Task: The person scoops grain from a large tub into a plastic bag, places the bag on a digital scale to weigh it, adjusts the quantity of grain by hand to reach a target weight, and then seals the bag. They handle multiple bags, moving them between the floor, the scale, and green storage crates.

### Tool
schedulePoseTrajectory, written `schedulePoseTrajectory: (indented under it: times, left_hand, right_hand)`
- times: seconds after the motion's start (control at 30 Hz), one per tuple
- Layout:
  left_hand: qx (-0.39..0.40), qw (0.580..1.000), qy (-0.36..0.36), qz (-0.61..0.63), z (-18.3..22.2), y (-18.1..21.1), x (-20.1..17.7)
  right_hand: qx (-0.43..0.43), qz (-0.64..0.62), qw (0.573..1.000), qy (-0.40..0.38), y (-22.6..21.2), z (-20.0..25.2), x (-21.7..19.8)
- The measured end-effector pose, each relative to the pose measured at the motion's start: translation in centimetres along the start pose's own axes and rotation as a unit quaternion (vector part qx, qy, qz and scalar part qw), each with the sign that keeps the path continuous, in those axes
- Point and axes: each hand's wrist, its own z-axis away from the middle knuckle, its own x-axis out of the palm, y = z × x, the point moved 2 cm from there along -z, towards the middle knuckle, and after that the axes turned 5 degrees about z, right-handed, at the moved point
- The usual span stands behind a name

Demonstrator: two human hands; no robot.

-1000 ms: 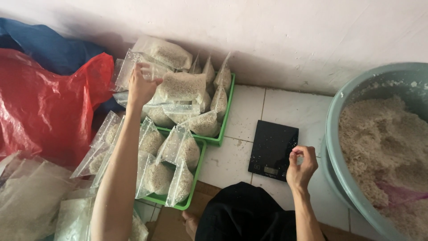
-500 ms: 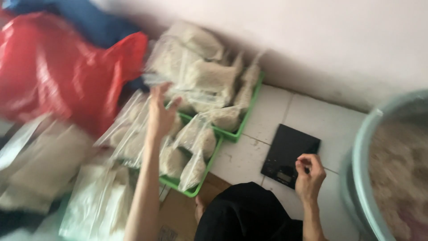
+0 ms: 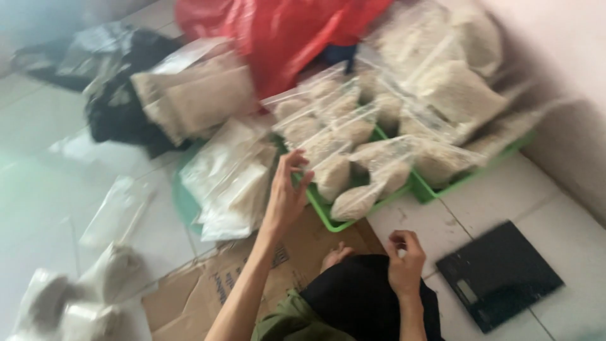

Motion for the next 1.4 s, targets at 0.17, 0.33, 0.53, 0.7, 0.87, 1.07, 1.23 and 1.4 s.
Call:
schedulePoseTrajectory:
  times: [0.17, 0.33, 0.53, 0.7, 0.87, 1.07, 1.23, 1.4]
  left_hand:
    - [-0.042, 0.997, 0.053, -0.045, 4.1, 0.1, -1.5]
    - [-0.066, 0.98, 0.162, -0.095, 4.7, -5.4, -7.1]
    - [-0.502, 0.789, 0.218, -0.281, 5.7, -12.3, -16.5]
    - [-0.549, 0.777, 0.218, -0.217, 5.4, -11.1, -16.1]
    - [-0.468, 0.812, 0.258, -0.235, 5.5, -10.0, -15.1]
    - [-0.476, 0.837, 0.222, -0.157, 5.6, -9.9, -14.4]
    - [-0.454, 0.84, 0.266, -0.135, 6.0, -10.7, -15.1]
    - [-0.352, 0.866, 0.288, -0.206, 5.5, -12.0, -15.8]
  right_hand:
    - [0.094, 0.01, 0.995, -0.034, -1.2, 0.2, -0.3]
    - [0.118, 0.013, 0.992, -0.042, -1.8, 0.8, -0.7]
    - [0.106, 0.008, 0.994, -0.039, -1.6, 1.1, -0.9]
    - [0.14, 0.02, 0.988, -0.057, -3.1, 1.3, -1.5]
    - [0.142, 0.012, 0.988, -0.055, -2.7, 1.7, -1.8]
    - [0.146, -0.004, 0.988, -0.057, -2.9, 2.0, -2.5]
    - [0.175, -0.006, 0.982, -0.065, -3.0, 1.7, -2.4]
    - [0.175, -0.008, 0.982, -0.071, -3.0, 1.3, -2.3]
